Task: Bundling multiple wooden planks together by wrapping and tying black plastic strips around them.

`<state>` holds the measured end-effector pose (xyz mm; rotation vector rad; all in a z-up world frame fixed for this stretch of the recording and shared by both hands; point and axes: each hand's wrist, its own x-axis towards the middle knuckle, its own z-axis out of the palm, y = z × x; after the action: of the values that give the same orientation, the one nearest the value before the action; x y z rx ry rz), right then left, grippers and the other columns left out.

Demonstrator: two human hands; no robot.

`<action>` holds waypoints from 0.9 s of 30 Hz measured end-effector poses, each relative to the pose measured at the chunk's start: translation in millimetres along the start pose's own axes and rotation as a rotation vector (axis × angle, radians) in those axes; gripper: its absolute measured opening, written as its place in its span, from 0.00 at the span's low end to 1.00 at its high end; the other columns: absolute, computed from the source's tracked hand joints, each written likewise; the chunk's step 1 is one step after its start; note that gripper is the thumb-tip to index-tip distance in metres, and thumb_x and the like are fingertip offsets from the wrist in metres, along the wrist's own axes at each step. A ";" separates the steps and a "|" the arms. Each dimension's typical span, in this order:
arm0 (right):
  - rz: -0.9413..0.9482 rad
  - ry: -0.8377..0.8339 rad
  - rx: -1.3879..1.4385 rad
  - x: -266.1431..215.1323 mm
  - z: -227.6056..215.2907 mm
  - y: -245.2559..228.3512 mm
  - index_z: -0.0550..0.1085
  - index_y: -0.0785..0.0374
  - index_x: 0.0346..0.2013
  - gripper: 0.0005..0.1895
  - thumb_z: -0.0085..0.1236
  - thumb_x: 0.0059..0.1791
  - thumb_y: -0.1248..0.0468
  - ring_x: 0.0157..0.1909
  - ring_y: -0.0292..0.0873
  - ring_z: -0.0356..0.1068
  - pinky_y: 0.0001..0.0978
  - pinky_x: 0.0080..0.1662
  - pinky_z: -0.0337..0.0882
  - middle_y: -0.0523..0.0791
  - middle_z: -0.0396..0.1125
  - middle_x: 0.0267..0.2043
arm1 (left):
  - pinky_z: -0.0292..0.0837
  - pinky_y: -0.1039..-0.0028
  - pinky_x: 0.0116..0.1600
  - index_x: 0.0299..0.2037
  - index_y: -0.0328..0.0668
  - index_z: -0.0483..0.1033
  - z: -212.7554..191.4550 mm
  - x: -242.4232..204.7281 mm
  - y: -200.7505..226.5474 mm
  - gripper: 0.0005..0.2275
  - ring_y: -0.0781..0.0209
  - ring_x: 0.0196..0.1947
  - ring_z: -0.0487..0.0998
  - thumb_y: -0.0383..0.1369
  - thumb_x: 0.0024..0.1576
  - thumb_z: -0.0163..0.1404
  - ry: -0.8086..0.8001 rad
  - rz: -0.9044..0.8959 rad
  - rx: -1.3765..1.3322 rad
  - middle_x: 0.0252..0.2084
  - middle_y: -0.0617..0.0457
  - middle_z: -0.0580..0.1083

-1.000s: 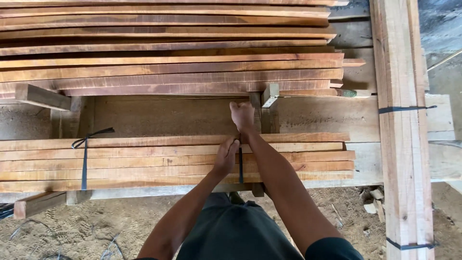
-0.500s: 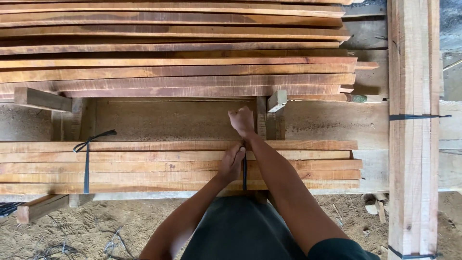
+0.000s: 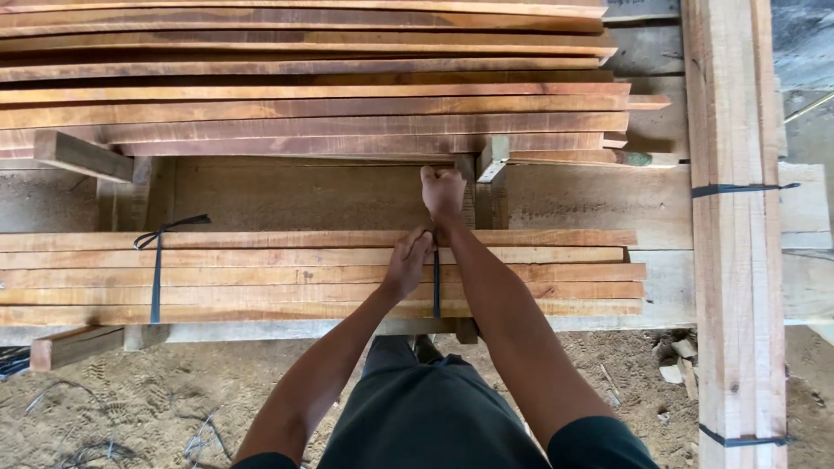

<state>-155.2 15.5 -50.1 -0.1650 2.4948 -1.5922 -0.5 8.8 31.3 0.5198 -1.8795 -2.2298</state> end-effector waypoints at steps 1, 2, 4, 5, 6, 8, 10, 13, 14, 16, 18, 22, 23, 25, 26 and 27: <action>-0.001 0.001 0.000 1.9 3.9 4.9 0.57 0.56 0.05 0.24 0.53 0.44 0.64 0.15 0.32 0.44 0.35 0.20 0.53 0.37 0.42 0.08 | 0.59 0.76 0.38 0.28 0.54 0.60 -2.7 -0.8 0.5 0.16 0.74 0.26 0.56 0.37 0.72 0.36 0.000 0.001 0.000 0.25 0.67 0.56; 0.003 0.002 -0.015 4.6 8.3 9.9 0.57 0.55 0.04 0.24 0.53 0.43 0.63 0.14 0.31 0.45 0.36 0.19 0.53 0.37 0.44 0.06 | 0.60 0.76 0.38 0.28 0.52 0.61 -5.7 -0.7 0.9 0.16 0.75 0.26 0.56 0.36 0.72 0.35 -0.017 0.010 0.037 0.24 0.66 0.57; 0.015 0.002 -0.031 4.5 11.9 14.7 0.57 0.55 0.03 0.25 0.53 0.43 0.62 0.12 0.30 0.46 0.37 0.18 0.52 0.36 0.46 0.05 | 0.62 0.76 0.39 0.28 0.51 0.62 -9.0 -2.9 1.8 0.16 0.75 0.26 0.57 0.35 0.72 0.35 -0.036 0.011 0.075 0.23 0.65 0.58; 0.041 -0.056 -0.057 4.1 10.5 13.3 0.60 0.54 0.04 0.23 0.53 0.44 0.62 0.14 0.30 0.47 0.37 0.19 0.53 0.37 0.47 0.06 | 0.63 0.75 0.40 0.28 0.48 0.63 -9.0 -3.3 2.8 0.17 0.74 0.28 0.59 0.34 0.72 0.34 -0.039 0.028 0.097 0.24 0.65 0.59; 0.067 -0.115 -0.082 4.0 9.4 11.6 0.62 0.53 0.06 0.22 0.53 0.44 0.62 0.15 0.31 0.49 0.37 0.20 0.54 0.37 0.49 0.08 | 0.64 0.74 0.41 0.28 0.46 0.64 -9.3 -3.4 3.9 0.17 0.73 0.29 0.61 0.34 0.73 0.34 -0.042 0.044 0.120 0.25 0.64 0.60; 0.065 -0.149 -0.123 10.2 19.3 29.0 0.61 0.54 0.05 0.22 0.54 0.43 0.60 0.14 0.33 0.49 0.39 0.20 0.53 0.40 0.48 0.07 | 0.65 0.72 0.41 0.30 0.46 0.65 -10.8 -1.4 -12.0 0.17 0.70 0.29 0.62 0.36 0.73 0.33 -0.047 0.066 0.157 0.25 0.62 0.59; 0.063 -0.190 -0.167 11.2 25.8 37.9 0.60 0.55 0.04 0.23 0.55 0.43 0.58 0.14 0.35 0.50 0.41 0.20 0.52 0.42 0.48 0.07 | 0.65 0.70 0.41 0.31 0.46 0.65 -10.6 -1.8 -6.2 0.17 0.68 0.29 0.63 0.38 0.73 0.33 -0.046 0.086 0.192 0.25 0.59 0.59; 0.091 -0.265 -0.178 15.7 33.2 52.9 0.62 0.58 0.06 0.20 0.53 0.42 0.61 0.15 0.32 0.48 0.35 0.20 0.55 0.40 0.49 0.07 | 0.66 0.71 0.40 0.31 0.45 0.68 -6.8 -1.0 20.6 0.18 0.68 0.26 0.64 0.36 0.73 0.31 -0.054 0.086 0.162 0.24 0.61 0.61; 0.144 -0.291 -0.215 20.3 38.4 69.6 0.62 0.60 0.09 0.20 0.54 0.43 0.60 0.15 0.35 0.51 0.38 0.20 0.56 0.42 0.52 0.09 | 0.67 0.70 0.42 0.32 0.44 0.69 -5.3 -1.1 18.6 0.18 0.67 0.28 0.63 0.36 0.73 0.31 -0.048 0.063 0.156 0.25 0.61 0.61; 0.196 -0.302 -0.251 31.7 46.6 82.7 0.62 0.62 0.12 0.19 0.55 0.44 0.58 0.16 0.38 0.54 0.42 0.20 0.58 0.45 0.55 0.12 | 0.67 0.69 0.44 0.33 0.42 0.70 -6.5 4.7 21.6 0.17 0.67 0.30 0.63 0.35 0.73 0.31 -0.055 0.046 0.149 0.26 0.60 0.62; 0.198 -0.275 -0.232 27.7 47.4 83.2 0.60 0.64 0.11 0.19 0.52 0.43 0.60 0.18 0.38 0.53 0.42 0.21 0.55 0.45 0.51 0.12 | 0.65 0.71 0.40 0.29 0.46 0.65 -5.6 0.3 28.4 0.18 0.68 0.27 0.60 0.37 0.73 0.31 -0.061 -0.003 0.140 0.24 0.63 0.58; 0.171 -0.240 -0.170 25.8 41.0 67.8 0.62 0.58 0.07 0.20 0.54 0.42 0.58 0.15 0.34 0.51 0.39 0.20 0.55 0.41 0.51 0.09 | 0.65 0.70 0.39 0.28 0.46 0.64 -6.5 5.1 16.9 0.18 0.66 0.27 0.61 0.38 0.73 0.35 -0.021 -0.018 0.161 0.24 0.60 0.58; 0.145 -0.205 -0.190 26.3 40.6 67.6 0.63 0.60 0.06 0.21 0.54 0.43 0.58 0.14 0.37 0.53 0.41 0.20 0.55 0.43 0.53 0.08 | 0.65 0.70 0.41 0.28 0.46 0.64 -6.6 4.9 19.4 0.18 0.66 0.28 0.61 0.37 0.73 0.34 -0.039 -0.049 0.124 0.25 0.62 0.57; 0.116 -0.170 -0.204 24.0 38.9 62.2 0.65 0.62 0.06 0.22 0.54 0.43 0.57 0.13 0.40 0.54 0.43 0.20 0.55 0.46 0.55 0.08 | 0.66 0.70 0.42 0.28 0.45 0.63 -9.0 9.8 10.8 0.18 0.67 0.29 0.60 0.37 0.73 0.32 -0.055 -0.076 0.094 0.26 0.64 0.57; 0.078 -0.134 -0.177 22.0 37.3 57.2 0.65 0.62 0.06 0.22 0.54 0.43 0.58 0.15 0.37 0.53 0.42 0.20 0.54 0.45 0.53 0.07 | 0.64 0.70 0.42 0.28 0.46 0.63 -11.2 15.7 -0.3 0.17 0.67 0.28 0.60 0.38 0.72 0.34 -0.002 -0.098 0.041 0.25 0.62 0.57; 0.042 -0.094 -0.154 21.6 31.6 53.8 0.64 0.61 0.06 0.22 0.55 0.43 0.59 0.16 0.34 0.52 0.41 0.20 0.54 0.45 0.51 0.07 | 0.61 0.71 0.41 0.28 0.47 0.63 -10.3 22.7 -11.9 0.17 0.67 0.27 0.59 0.39 0.71 0.35 0.048 -0.119 -0.017 0.23 0.60 0.57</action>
<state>-169.6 6.1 -113.9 -0.2021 2.5302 -1.3438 -16.5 -6.5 14.9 0.6929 -1.8499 -2.2825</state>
